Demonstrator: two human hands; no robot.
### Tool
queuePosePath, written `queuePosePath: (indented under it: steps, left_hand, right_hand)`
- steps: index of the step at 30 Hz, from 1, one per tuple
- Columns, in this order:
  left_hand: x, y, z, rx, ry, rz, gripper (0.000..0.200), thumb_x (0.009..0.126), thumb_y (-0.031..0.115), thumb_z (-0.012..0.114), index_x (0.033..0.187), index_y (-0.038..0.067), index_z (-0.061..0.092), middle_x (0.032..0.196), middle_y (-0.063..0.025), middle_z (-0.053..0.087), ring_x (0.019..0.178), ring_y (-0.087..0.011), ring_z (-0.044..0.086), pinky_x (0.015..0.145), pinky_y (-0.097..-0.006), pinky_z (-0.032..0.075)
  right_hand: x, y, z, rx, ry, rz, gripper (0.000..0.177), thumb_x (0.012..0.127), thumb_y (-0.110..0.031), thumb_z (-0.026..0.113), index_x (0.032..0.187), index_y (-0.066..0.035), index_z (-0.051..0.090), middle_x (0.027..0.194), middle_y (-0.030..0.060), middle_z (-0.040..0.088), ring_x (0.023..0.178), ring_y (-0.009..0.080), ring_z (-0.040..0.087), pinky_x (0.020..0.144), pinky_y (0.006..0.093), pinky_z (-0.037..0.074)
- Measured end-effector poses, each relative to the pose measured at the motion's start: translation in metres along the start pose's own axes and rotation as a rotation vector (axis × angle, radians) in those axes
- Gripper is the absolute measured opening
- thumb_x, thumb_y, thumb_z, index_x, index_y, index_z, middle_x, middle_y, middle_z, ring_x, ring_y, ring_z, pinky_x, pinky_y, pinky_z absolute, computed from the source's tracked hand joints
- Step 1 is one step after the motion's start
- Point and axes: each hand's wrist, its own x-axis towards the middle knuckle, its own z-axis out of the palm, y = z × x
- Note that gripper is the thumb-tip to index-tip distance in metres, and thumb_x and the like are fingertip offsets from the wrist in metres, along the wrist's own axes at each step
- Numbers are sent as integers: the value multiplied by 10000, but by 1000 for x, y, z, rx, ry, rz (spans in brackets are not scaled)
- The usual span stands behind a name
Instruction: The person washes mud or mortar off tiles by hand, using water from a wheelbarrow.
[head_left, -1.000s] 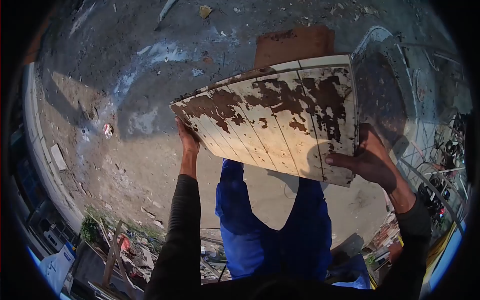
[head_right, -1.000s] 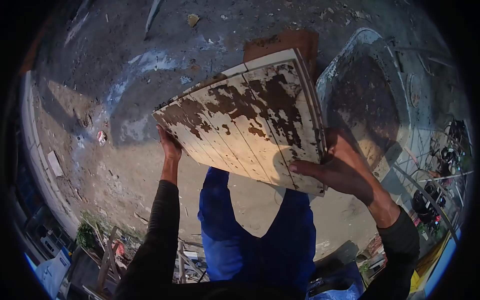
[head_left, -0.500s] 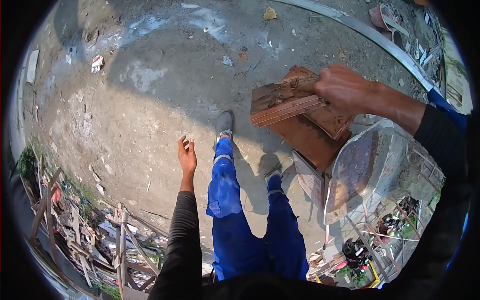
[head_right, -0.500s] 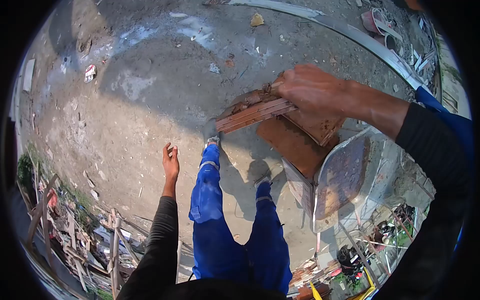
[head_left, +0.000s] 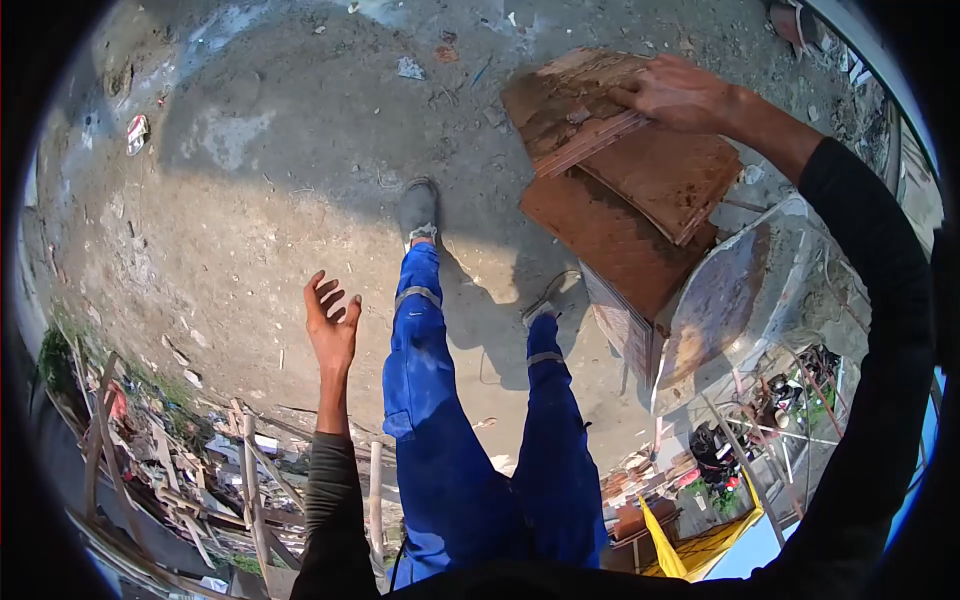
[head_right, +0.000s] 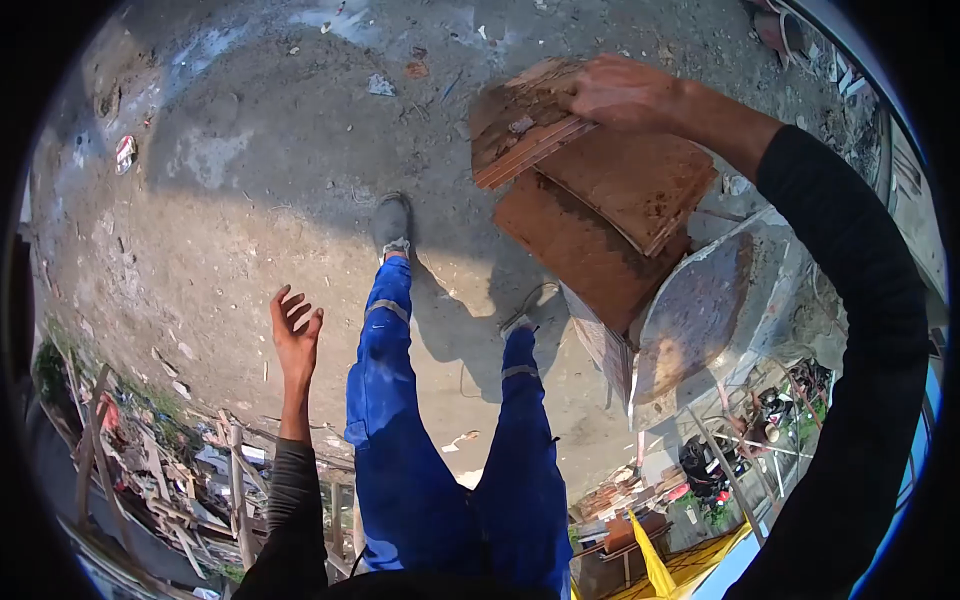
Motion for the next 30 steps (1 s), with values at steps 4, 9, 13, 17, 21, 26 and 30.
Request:
queuePosePath:
  steps: [4, 9, 13, 17, 21, 26, 30]
  left_hand:
    - [48, 155, 173, 154, -289, 708, 916, 712, 182, 876, 1484, 124, 387, 1386, -195, 530, 1281, -381, 540, 989, -503, 508]
    - [45, 210, 317, 163, -148, 848, 819, 676, 199, 860, 1407, 145, 494, 1236, -149, 631, 1103, -390, 645, 902, -480, 550]
    - [40, 218, 351, 373, -148, 796, 680, 685, 219, 822, 1323, 162, 594, 1101, -103, 693, 937, -360, 705, 820, -472, 572]
    - [25, 208, 366, 470, -151, 830, 613, 683, 222, 785, 1278, 175, 645, 1050, -80, 709, 868, -354, 712, 776, -466, 577]
    - [7, 201, 383, 524, -208, 781, 625, 675, 192, 771, 1285, 175, 637, 1084, -76, 702, 882, -355, 709, 792, -481, 566]
    - [-21, 188, 405, 495, -263, 789, 651, 661, 150, 774, 1293, 175, 619, 1112, -79, 680, 957, -336, 697, 822, -483, 554]
    - [-37, 165, 430, 563, -299, 792, 676, 672, 124, 785, 1316, 138, 582, 1145, -76, 617, 1013, -323, 673, 809, -456, 577]
  right_hand:
    - [-2, 10, 33, 12, -75, 101, 179, 846, -88, 585, 998, -33, 659, 928, 156, 689, 987, 343, 672, 858, 470, 501]
    - [-32, 50, 75, -36, -11, -37, 408, 851, -171, 557, 1244, -80, 619, 941, 192, 696, 912, 370, 685, 780, 495, 528]
    - [-64, 40, 94, 105, 46, 169, 402, 869, -152, 534, 1259, -96, 611, 938, 186, 695, 906, 361, 688, 789, 490, 527]
    - [-78, 32, 137, 167, 119, 234, 436, 896, -193, 542, 1324, -115, 580, 1029, 196, 689, 954, 340, 684, 841, 464, 531]
    - [-95, -4, 171, 160, 404, 434, 287, 833, -73, 629, 1113, -55, 687, 1079, 156, 680, 1052, 334, 663, 908, 447, 501]
    - [-123, -92, 155, 198, 540, 882, 461, 802, -91, 744, 1250, -77, 641, 1136, 146, 695, 1047, 349, 675, 880, 421, 558]
    - [-167, -192, 143, 614, 913, 1040, 276, 838, -41, 701, 1114, -45, 690, 1127, 134, 703, 988, 343, 698, 837, 426, 574]
